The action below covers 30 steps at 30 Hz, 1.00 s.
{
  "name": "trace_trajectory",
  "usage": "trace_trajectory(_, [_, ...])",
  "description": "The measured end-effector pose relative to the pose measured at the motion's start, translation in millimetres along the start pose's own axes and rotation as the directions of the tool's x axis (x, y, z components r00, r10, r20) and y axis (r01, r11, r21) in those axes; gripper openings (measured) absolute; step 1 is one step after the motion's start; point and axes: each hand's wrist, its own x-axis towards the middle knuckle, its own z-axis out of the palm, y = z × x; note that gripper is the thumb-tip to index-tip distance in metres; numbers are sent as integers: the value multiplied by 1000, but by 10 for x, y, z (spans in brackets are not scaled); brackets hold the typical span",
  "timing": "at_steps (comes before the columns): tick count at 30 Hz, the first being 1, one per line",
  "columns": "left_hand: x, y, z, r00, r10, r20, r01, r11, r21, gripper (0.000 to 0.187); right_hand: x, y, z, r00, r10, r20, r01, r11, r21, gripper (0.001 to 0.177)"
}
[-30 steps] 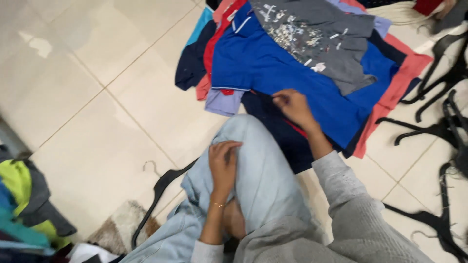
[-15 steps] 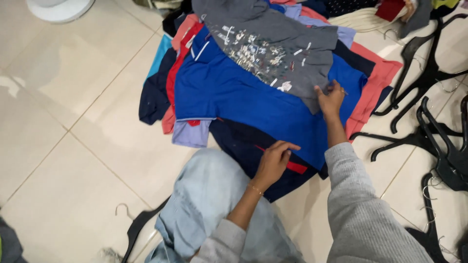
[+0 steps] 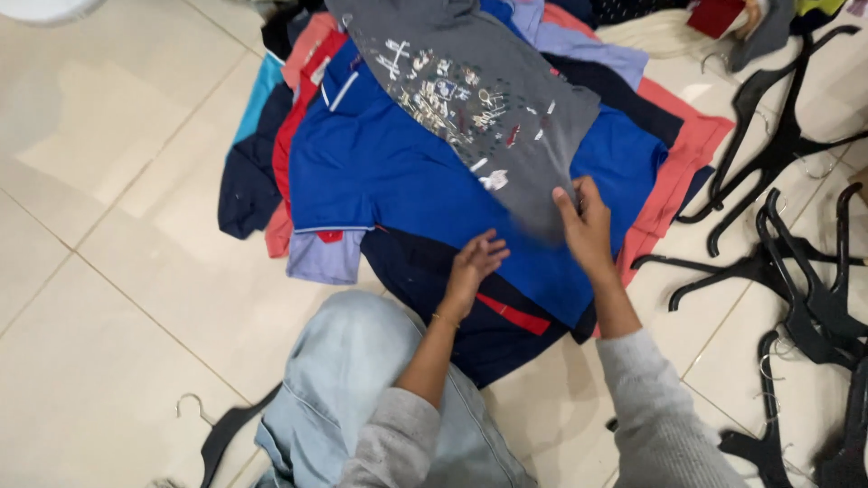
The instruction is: The person is sitting on the floor, picking up shirts from a pile, buttoning them, and placing them onto plastic hangers.
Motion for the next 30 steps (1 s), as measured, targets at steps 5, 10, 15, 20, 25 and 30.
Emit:
trace_trajectory(5, [-5,-105,-120,982,-135,-134,101,967,-235,57,-868,-1055,-81,899,124,421,-296,880,373,17])
trace_trajectory(10, [2,-465,-157,967,-210,-142,164,946,-280,54,-866,-1248,-252,385,4,923,-195,978,77,23])
trace_trajectory(15, [-1,-422,-135,961,-244,-132,193,930,-314,51,-191,-65,291,967,22,255,78,922,-378,20])
trace_trajectory(20, [52,-316,-147,957,-258,-135,197,915,-352,48,503,372,918,969,-181,170,235,891,-390,43])
trace_trajectory(25, [183,-313,-252,957,-259,-128,193,904,-382,46,837,513,1208,971,89,221,30,874,-485,37])
trace_trajectory(30, [473,-597,-458,960,-253,-124,177,884,-433,44,579,-547,380,964,99,246,-249,658,710,5])
